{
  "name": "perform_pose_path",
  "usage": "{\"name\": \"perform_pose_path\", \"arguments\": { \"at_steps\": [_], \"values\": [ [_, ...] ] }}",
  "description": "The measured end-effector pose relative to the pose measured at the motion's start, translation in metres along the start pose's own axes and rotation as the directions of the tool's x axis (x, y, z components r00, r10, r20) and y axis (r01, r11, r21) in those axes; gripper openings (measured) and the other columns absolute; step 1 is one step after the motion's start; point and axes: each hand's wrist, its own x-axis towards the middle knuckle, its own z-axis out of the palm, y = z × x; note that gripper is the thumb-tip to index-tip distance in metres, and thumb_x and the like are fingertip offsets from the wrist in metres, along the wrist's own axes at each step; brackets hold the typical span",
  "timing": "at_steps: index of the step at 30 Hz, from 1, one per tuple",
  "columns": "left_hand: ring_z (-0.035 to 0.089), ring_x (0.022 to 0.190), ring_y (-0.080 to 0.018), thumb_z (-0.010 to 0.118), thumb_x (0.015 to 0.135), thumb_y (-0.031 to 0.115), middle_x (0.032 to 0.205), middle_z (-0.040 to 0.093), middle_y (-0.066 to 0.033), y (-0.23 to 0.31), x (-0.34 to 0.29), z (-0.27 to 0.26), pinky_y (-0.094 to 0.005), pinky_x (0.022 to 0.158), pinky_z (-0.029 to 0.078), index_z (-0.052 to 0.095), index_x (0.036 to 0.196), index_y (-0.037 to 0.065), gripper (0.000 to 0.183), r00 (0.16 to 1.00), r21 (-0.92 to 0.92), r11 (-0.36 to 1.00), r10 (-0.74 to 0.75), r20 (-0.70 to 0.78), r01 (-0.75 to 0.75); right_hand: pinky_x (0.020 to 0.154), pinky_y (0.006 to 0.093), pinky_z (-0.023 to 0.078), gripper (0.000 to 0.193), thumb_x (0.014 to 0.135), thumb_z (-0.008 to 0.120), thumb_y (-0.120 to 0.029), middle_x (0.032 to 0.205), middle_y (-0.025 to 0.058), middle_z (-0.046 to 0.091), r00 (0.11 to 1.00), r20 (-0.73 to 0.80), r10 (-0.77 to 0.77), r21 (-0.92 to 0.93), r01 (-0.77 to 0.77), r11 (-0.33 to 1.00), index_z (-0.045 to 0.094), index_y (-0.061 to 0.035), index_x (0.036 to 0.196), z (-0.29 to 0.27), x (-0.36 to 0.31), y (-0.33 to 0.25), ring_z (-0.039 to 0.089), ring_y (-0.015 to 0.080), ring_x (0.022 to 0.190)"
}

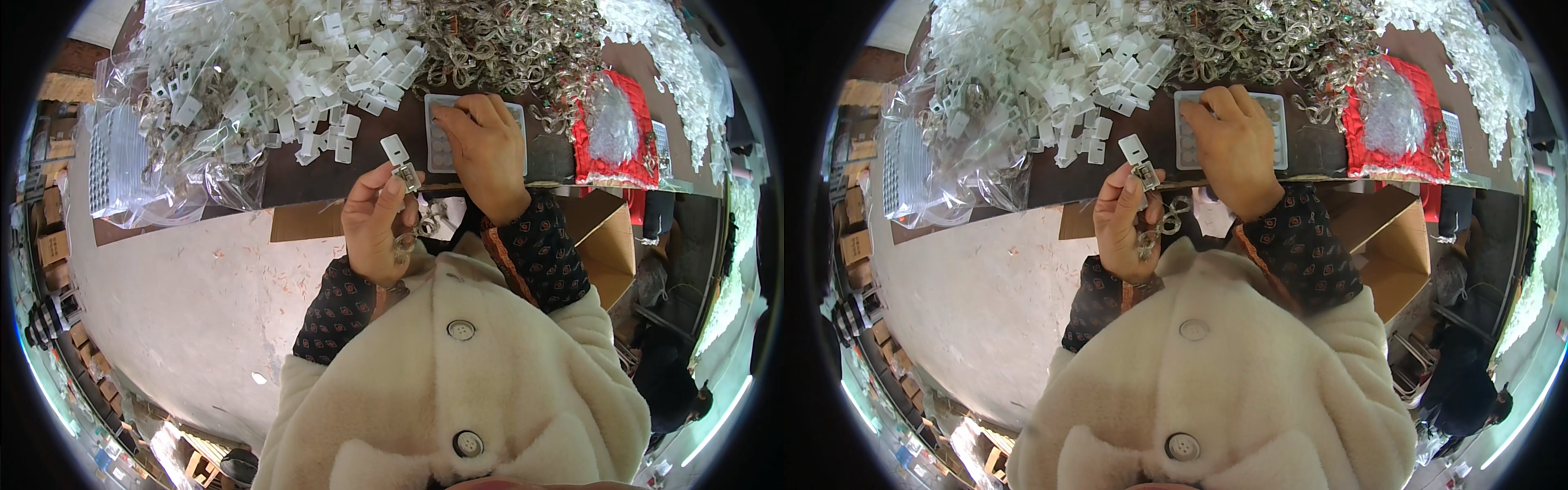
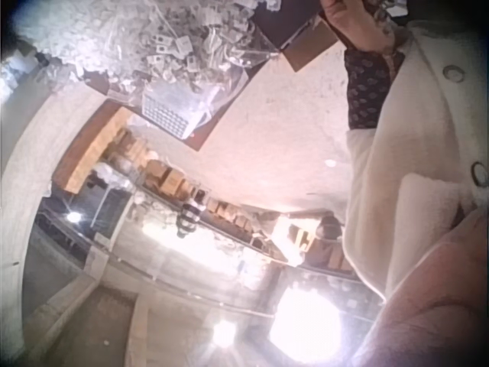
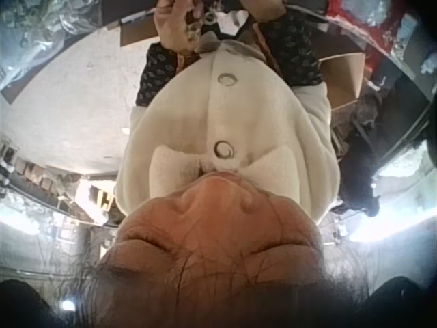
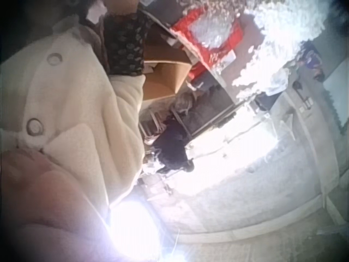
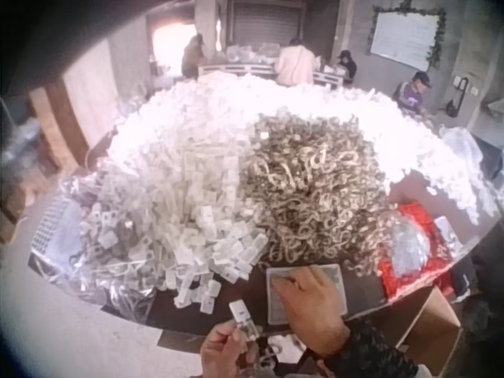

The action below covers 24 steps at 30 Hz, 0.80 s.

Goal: The person assembles small LED light units by inserting a bulb into a white plastic housing and placing a metal contact into a tray. The person repeatedly picks up a housing, inserts a bulb, and places the contact into a compartmentalized tray on the table.

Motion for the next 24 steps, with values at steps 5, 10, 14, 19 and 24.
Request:
{"name": "perform_pose_path", "arguments": {
  "at_steps": [5, 10, 14, 19, 24],
  "values": [
    [0.054, 0.066, -0.0088, 0.067, 0.097, 0.017, 0.105, 0.070, -0.0108, 0.000, 0.001, -0.002, -0.0196, 0.046, 0.040, 0.061, 0.116, 0.010, 0.021, 1.000, -0.019, 1.000, 0.001, 0.027, 0.000, 0.069, 0.0339, 0.053, 0.017, 0.082, 0.072, 0.005, 0.090, 0.0091, 0.068, 0.998, -0.007, 0.068, 0.362, -0.061, 0.930, 0.071, -0.0039, 0.096, -0.021, -0.005, -0.018, 0.067, 0.0252, 0.081],
    [0.053, 0.064, -0.0093, 0.066, 0.096, 0.016, 0.096, 0.068, -0.0062, -0.004, -0.004, 0.001, -0.0218, 0.053, 0.042, 0.063, 0.115, 0.006, 0.021, 0.993, -0.018, 0.999, 0.047, 0.111, -0.046, 0.066, 0.0315, 0.056, 0.019, 0.081, 0.070, 0.009, 0.088, 0.0126, 0.071, 0.998, 0.016, 0.068, 0.509, -0.066, 0.858, 0.069, -0.0011, 0.097, -0.036, -0.021, -0.042, 0.070, 0.0241, 0.075],
    [0.050, 0.062, -0.0078, 0.062, 0.099, 0.017, 0.091, 0.066, -0.0015, -0.001, -0.011, 0.002, -0.0219, 0.057, 0.040, 0.064, 0.117, 0.003, 0.023, 0.993, 0.000, 1.000, 0.001, 0.116, -0.001, 0.064, 0.0309, 0.057, 0.022, 0.081, 0.067, 0.013, 0.088, 0.0133, 0.071, 0.996, 0.076, 0.040, 0.553, -0.075, 0.829, 0.069, -0.0004, 0.098, -0.043, -0.025, -0.042, 0.071, 0.0246, 0.073],
    [0.049, 0.063, -0.0056, 0.062, 0.099, 0.020, 0.088, 0.064, 0.0007, -0.001, -0.018, 0.009, -0.0215, 0.057, 0.041, 0.063, 0.120, 0.006, 0.025, 0.998, -0.007, 0.999, -0.052, 0.043, 0.053, 0.069, 0.0330, 0.056, 0.028, 0.079, 0.070, 0.006, 0.097, 0.0150, 0.069, 0.997, 0.019, -0.080, 0.511, 0.058, 0.858, 0.069, -0.0002, 0.106, -0.050, -0.033, -0.041, 0.069, 0.0290, 0.080],
    [0.052, 0.068, -0.0082, 0.066, 0.097, 0.017, 0.101, 0.069, -0.0043, 0.002, -0.023, 0.012, -0.0237, 0.061, 0.046, 0.064, 0.118, 0.009, 0.023, 0.986, -0.126, 0.984, -0.112, 0.124, 0.127, 0.077, 0.0327, 0.055, 0.035, 0.081, 0.075, -0.008, 0.104, 0.0146, 0.067, 0.994, -0.061, -0.091, 0.479, 0.109, 0.871, 0.068, -0.0011, 0.114, -0.055, -0.042, -0.047, 0.068, 0.0278, 0.088]
  ]
}}
